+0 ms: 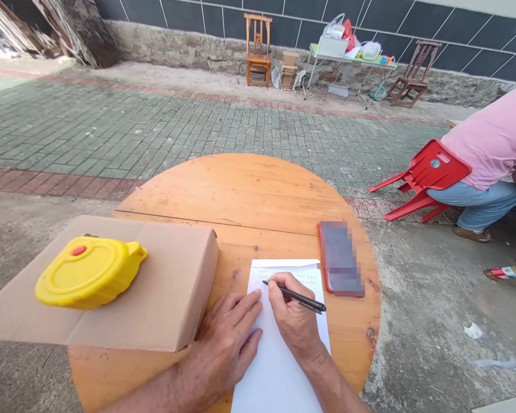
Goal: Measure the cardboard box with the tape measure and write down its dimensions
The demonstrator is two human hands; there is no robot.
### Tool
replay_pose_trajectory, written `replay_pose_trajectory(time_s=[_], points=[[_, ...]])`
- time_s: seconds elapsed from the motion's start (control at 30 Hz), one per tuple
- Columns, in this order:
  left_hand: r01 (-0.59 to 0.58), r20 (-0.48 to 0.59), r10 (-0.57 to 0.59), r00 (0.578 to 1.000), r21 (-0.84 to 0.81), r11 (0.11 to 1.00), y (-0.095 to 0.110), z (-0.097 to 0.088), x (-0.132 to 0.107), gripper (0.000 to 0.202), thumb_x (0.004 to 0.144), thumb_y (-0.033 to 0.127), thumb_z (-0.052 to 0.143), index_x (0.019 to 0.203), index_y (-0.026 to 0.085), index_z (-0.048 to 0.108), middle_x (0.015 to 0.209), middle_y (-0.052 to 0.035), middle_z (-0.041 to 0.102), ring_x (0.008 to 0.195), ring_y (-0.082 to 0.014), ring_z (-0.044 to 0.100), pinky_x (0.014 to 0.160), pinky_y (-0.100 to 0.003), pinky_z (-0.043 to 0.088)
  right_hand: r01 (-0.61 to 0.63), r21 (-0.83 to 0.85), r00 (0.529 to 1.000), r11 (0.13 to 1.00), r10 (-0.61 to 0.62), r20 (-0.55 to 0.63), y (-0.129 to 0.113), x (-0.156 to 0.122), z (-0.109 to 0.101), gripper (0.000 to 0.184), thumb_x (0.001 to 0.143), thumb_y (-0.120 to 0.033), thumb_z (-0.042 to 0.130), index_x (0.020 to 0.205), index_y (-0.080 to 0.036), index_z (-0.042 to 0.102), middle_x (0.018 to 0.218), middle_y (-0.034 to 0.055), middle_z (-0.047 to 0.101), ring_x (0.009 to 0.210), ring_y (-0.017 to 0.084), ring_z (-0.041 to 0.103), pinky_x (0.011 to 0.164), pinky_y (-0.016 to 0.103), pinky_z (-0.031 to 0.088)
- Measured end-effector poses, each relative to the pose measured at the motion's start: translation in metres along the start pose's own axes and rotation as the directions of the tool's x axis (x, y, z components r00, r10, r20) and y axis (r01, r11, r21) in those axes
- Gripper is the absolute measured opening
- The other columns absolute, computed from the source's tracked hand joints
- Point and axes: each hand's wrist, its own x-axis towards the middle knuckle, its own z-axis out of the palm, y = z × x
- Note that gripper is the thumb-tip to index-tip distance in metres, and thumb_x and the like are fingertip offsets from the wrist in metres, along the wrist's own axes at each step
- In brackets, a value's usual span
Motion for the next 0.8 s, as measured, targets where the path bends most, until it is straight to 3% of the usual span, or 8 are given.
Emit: replay_pose_trajectory(time_s=[0.8], points=[[-0.006, 0.016, 0.005, 1.0, 0.024, 1.0, 0.001, -0.002, 0.0005, 0.03, 0.087, 0.014, 0.052, 0.116, 0.009, 0.061, 0.131, -0.0103, 0.06, 0.099, -0.027, 0.052, 0.085, -0.045, 0.052, 0.043, -0.068, 0.999, 0.997, -0.041, 0.023, -0.0019, 0.0004, 0.0014, 0.019, 0.091, -0.031, 0.053, 0.077, -0.021, 0.062, 0.055, -0.0047, 0.054, 0.049, 0.012, 0.051, 0.05, 0.023, 0.042]])
